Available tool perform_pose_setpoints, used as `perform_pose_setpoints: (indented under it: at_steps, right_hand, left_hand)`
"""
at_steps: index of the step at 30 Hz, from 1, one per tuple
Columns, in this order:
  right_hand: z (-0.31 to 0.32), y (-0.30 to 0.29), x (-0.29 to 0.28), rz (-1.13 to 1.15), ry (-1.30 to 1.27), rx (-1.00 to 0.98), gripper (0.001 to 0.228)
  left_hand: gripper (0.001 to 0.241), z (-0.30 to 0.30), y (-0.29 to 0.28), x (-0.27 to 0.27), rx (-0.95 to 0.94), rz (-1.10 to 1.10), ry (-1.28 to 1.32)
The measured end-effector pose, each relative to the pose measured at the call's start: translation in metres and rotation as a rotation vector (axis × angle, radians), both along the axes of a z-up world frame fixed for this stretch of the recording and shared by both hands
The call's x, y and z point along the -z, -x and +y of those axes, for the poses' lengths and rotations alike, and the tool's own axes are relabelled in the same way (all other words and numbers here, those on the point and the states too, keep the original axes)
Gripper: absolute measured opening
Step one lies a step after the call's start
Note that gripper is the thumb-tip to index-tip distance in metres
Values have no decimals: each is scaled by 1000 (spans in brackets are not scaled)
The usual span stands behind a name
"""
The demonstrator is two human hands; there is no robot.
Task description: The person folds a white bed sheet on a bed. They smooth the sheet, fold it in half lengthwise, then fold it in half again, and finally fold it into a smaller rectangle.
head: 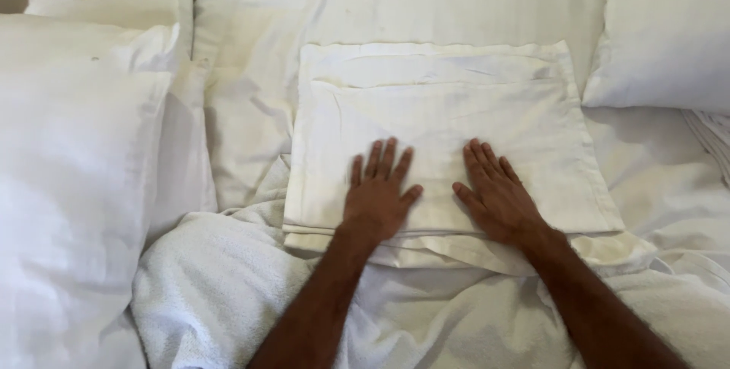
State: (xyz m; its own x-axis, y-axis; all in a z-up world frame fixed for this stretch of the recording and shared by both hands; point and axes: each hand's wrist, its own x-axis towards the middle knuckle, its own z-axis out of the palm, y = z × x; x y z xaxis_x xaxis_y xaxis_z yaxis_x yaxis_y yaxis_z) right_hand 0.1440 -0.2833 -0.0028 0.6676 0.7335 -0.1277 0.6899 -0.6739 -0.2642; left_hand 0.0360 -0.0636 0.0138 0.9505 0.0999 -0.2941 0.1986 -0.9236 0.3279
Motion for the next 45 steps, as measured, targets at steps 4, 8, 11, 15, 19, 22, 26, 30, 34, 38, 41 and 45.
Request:
perform_pose_setpoints:
  at_steps: [4,8,11,15,19,22,26,30,34,38,41,45]
  right_hand:
    - [-2,-2,3,53,1,119,77]
    - [-11,-8,7,32,0,214,77]
    - [-11,-8,9,7,9,251,78]
    - [-3,-9,5,-74,14,204,79]
    - [8,-13,-2,-111,-50,5,78]
    - [12,-17,-4,-55,-80,-76,78]
    - [7,-23,-8,29,-71,94,77]
    - [-4,-29,-5,26,-48,225,77]
    - [-14,-31,2,4,-34,293,78]
    - [-20,-28,6,-27,-41,368,79]
    - [-22,-21,11,-51,-45,332,80]
    - [-13,1,1,-78,-26,145,81]
  left_hand:
    - [75,10,-2,14,-89,-20,-32]
    - [76,12,-1,10,-247,-37,-30]
    - [78,13,1,10,-315,-57,-49]
    - [78,6,-4,18,-236,-103,-96]
    - [74,5,-5,17,-106,-131,-52]
    - [76,19,-7,11,-80,-120,3]
    - [82,46,-12,22,-297,-126,-20]
    - [88,54,-12,30,-506,-178,25]
    - [87,60,-9,28,-546,-159,6]
    - [88,64,-6,24,-595,-169,-49]
    - [88,55,-1,17,-551,-152,-94]
    - [86,37,12,-1,-445,-89,-131]
